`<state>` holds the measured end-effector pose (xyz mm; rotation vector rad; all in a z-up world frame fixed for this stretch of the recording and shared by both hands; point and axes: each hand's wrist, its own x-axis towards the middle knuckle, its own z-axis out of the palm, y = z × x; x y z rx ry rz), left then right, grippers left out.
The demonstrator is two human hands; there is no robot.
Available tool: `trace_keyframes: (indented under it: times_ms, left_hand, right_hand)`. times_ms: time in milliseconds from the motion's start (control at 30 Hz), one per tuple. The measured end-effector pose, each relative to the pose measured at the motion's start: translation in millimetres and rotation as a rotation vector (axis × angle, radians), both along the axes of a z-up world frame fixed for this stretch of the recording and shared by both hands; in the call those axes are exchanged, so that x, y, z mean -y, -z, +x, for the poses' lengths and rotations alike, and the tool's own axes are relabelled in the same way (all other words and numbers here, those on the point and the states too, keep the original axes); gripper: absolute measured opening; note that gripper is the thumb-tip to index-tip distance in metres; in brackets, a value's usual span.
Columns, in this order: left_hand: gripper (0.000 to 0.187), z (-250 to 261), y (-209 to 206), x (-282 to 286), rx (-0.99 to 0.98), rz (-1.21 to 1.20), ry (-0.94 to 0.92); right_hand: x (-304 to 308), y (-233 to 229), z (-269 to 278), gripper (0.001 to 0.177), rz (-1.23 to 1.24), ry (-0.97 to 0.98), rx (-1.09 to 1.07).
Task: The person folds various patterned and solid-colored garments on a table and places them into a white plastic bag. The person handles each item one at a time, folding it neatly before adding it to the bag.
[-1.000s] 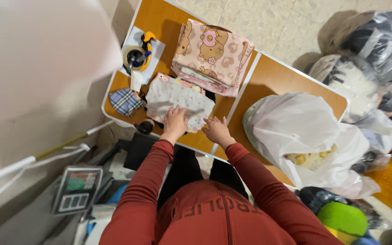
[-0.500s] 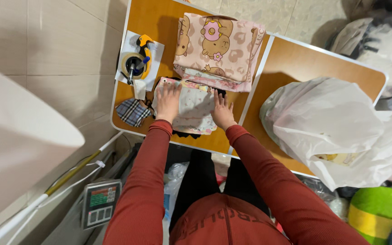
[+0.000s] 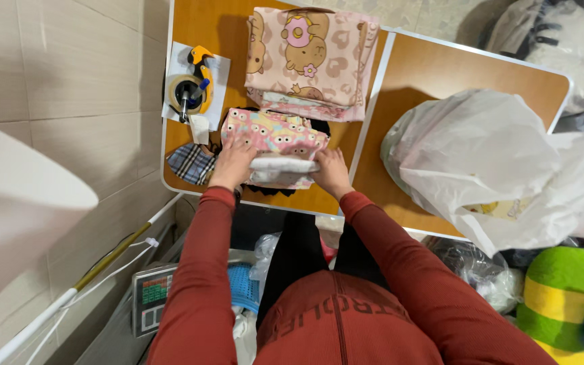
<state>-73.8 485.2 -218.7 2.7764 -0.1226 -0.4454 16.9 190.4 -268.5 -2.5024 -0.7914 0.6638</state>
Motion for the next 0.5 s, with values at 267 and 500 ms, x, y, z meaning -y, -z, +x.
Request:
trace_keyframes:
  times_ms: [267,500]
  left_hand:
    - [0.043,-37.6,-96.7,17.4,0.180,-0.371,-0.183]
    - [0.023,-53.1,-176.7,71.1,0.197,-0.413,-0.311]
  right_hand:
    - [30.2,-90.4,-14.4,0.035,0.100,0.096,-0.136]
    - [63.8,-211.3,17.7,0.030,0.207,0.146,-0.093]
